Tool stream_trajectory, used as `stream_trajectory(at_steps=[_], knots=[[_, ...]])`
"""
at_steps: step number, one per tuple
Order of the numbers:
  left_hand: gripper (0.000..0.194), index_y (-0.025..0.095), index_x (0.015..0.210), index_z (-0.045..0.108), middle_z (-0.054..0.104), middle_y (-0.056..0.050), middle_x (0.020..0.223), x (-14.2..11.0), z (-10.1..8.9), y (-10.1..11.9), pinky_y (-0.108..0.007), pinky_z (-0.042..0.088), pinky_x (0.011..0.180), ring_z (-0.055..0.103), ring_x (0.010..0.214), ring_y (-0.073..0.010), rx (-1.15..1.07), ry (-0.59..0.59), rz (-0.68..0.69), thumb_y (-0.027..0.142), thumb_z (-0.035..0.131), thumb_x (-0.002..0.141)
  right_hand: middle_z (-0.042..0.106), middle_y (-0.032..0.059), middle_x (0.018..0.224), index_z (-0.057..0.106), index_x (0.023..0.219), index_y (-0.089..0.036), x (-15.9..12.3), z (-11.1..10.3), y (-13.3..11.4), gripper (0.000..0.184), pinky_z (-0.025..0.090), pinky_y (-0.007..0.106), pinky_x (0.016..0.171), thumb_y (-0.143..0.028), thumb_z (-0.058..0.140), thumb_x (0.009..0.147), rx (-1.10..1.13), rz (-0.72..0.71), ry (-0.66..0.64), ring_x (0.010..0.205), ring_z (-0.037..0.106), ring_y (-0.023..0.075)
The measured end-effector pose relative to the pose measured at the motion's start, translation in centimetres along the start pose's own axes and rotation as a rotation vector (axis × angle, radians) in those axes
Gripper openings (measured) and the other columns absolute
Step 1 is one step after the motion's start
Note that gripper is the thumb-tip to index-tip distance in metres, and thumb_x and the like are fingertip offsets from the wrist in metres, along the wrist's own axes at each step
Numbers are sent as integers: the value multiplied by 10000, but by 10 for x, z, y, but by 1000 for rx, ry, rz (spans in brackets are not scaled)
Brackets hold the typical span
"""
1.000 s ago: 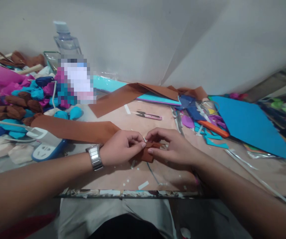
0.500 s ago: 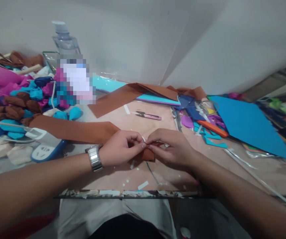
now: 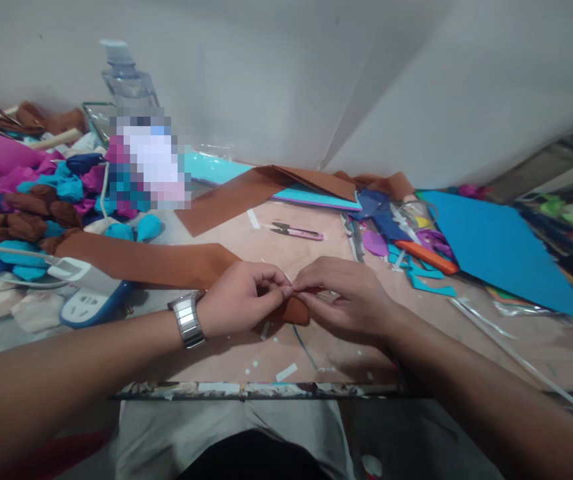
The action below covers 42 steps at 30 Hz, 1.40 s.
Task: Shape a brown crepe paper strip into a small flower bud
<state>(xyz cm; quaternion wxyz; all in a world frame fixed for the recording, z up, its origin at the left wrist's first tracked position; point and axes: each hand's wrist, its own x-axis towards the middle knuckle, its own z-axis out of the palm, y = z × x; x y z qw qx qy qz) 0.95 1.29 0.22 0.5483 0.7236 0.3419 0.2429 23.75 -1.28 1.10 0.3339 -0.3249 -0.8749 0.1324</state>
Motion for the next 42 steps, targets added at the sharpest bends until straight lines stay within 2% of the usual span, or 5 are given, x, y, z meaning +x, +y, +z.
stream_trajectory(at_steps=[6,13,21,25,42], knots=[[179,166,890,740,723,3,745,-1,-3,4,-210,440,621,607,654,-100,171,39,87,273,606,944,768,25,963,709,1044,-212,0,-2,-2,162,561,290,808,-118,660,922,-67,-25,-4,881,687,153],[208,219,925,760,734,31,743,-1,-5,8,-234,424,649,607,648,-100,417,97,173,314,583,980,765,40,965,705,1046,-204,0,-1,-3,129,566,301,809,-146,637,952,-129,-12,7,888,690,166],[201,213,944,749,764,24,814,-2,-4,7,-235,429,664,652,696,-108,467,136,222,308,579,992,759,52,961,700,1047,-204,0,0,-4,124,570,312,827,-163,606,977,-133,26,36,910,705,180],[221,208,951,742,773,10,847,-3,-2,7,-238,437,665,670,714,-121,486,138,227,325,563,1005,749,61,984,688,1041,-199,0,0,-5,123,566,329,846,-160,588,980,-118,61,5,934,693,190],[215,206,969,732,769,2,826,-3,-1,5,-237,430,644,675,693,-128,577,187,288,318,554,1013,725,59,984,663,992,-201,1,2,-10,88,540,323,840,-178,579,987,-78,169,-1,921,668,186]])
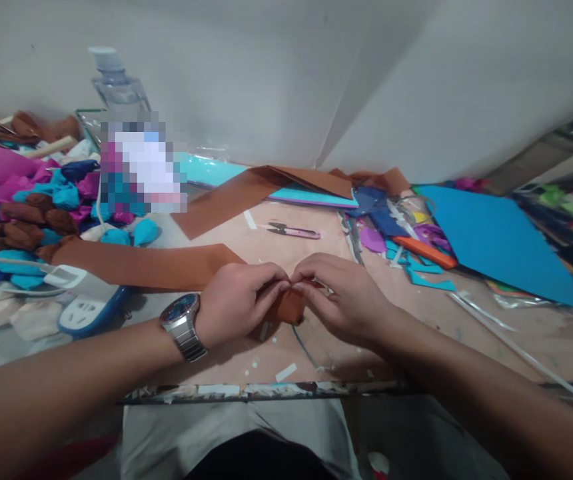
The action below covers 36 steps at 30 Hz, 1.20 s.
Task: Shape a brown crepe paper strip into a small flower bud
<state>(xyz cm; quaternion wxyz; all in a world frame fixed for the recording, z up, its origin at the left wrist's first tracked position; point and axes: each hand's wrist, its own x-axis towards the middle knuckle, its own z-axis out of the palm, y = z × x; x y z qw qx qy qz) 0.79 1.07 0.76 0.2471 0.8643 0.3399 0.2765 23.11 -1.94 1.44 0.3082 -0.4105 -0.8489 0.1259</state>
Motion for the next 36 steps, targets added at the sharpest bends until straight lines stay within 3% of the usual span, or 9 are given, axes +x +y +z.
stream_trajectory(at_steps=[21,36], knots=[[223,204,964,733,767,4,832,1,-1,1,-227,436,655,671,702,-119,-55,-39,-17,327,555,1017,724,39,938,678,953,-210,0,-1,0,61,516,292,775,-203,617,960,37,43,7,844,660,166],[225,209,988,707,758,10,837,-1,3,-6,-225,434,644,676,704,-122,117,-23,103,302,509,1043,701,45,947,656,970,-202,0,-2,-2,57,486,297,765,-186,603,959,61,110,-77,852,632,174]])
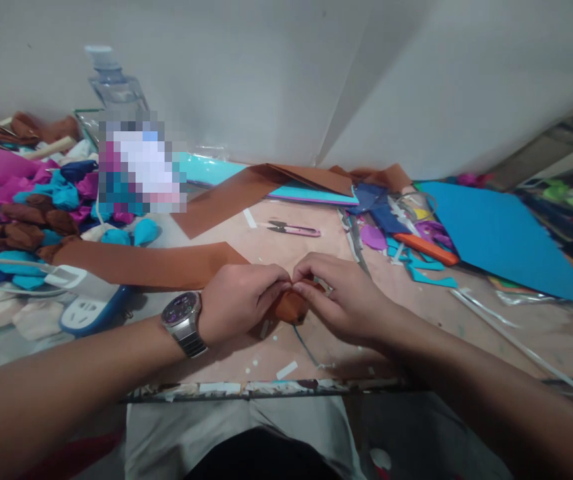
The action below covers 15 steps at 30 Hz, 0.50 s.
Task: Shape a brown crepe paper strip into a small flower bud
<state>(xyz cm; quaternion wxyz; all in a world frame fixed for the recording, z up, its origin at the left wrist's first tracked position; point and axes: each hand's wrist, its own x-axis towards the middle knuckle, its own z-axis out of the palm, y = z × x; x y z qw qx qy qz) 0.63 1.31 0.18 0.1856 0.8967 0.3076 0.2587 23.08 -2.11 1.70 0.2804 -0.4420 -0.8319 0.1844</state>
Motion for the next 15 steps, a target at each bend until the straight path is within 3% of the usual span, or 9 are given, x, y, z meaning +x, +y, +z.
stream_trajectory(at_steps=[6,15], knots=[[226,205,985,688,745,10,828,1,-1,-1,-233,429,642,666,696,-123,73,-4,36,283,486,1050,704,33,939,671,942,-203,1,1,-1,45,481,290,771,-197,627,949,16,16,26,843,634,164],[211,193,1056,644,721,-22,859,-3,4,-10,-286,435,660,676,760,-174,193,-26,202,285,456,1029,677,14,909,647,936,-190,2,-2,-5,69,455,278,771,-159,588,952,88,115,-70,813,603,147]])
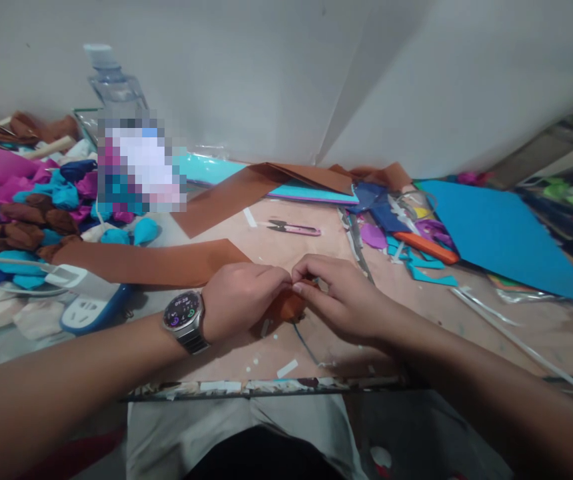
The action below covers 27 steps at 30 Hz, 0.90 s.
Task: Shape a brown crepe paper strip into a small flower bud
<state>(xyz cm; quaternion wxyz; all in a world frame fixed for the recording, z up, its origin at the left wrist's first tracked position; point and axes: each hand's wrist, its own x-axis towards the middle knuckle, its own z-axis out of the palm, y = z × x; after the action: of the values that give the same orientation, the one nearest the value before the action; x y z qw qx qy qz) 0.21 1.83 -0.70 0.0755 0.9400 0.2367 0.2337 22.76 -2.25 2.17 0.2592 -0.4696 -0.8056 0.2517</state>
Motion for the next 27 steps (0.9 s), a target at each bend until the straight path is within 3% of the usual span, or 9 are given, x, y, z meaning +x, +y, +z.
stream_trajectory(at_steps=[9,19,23,27], knots=[[158,192,1027,600,689,-24,863,1,4,-3,-308,436,673,655,781,-198,26,2,33,294,481,1008,693,4,916,677,938,-193,1,-1,0,58,448,262,768,-191,619,945,37,68,-19,823,608,138],[160,171,981,613,644,-37,794,3,4,2,-329,430,642,598,705,-196,73,57,100,308,530,977,678,0,893,632,924,-193,1,-1,0,118,437,272,726,-240,545,989,170,168,-142,805,586,143],[196,164,1015,637,679,-46,834,3,3,0,-341,437,675,608,737,-205,60,56,77,344,567,979,693,-4,860,653,923,-184,2,-1,1,115,454,252,695,-272,593,968,250,204,-104,763,595,132],[209,172,966,668,719,-27,834,6,1,1,-364,449,769,624,757,-199,12,64,-2,257,491,1039,704,-2,864,679,923,-185,2,-1,0,99,453,251,713,-258,619,953,171,155,-49,780,609,134]])
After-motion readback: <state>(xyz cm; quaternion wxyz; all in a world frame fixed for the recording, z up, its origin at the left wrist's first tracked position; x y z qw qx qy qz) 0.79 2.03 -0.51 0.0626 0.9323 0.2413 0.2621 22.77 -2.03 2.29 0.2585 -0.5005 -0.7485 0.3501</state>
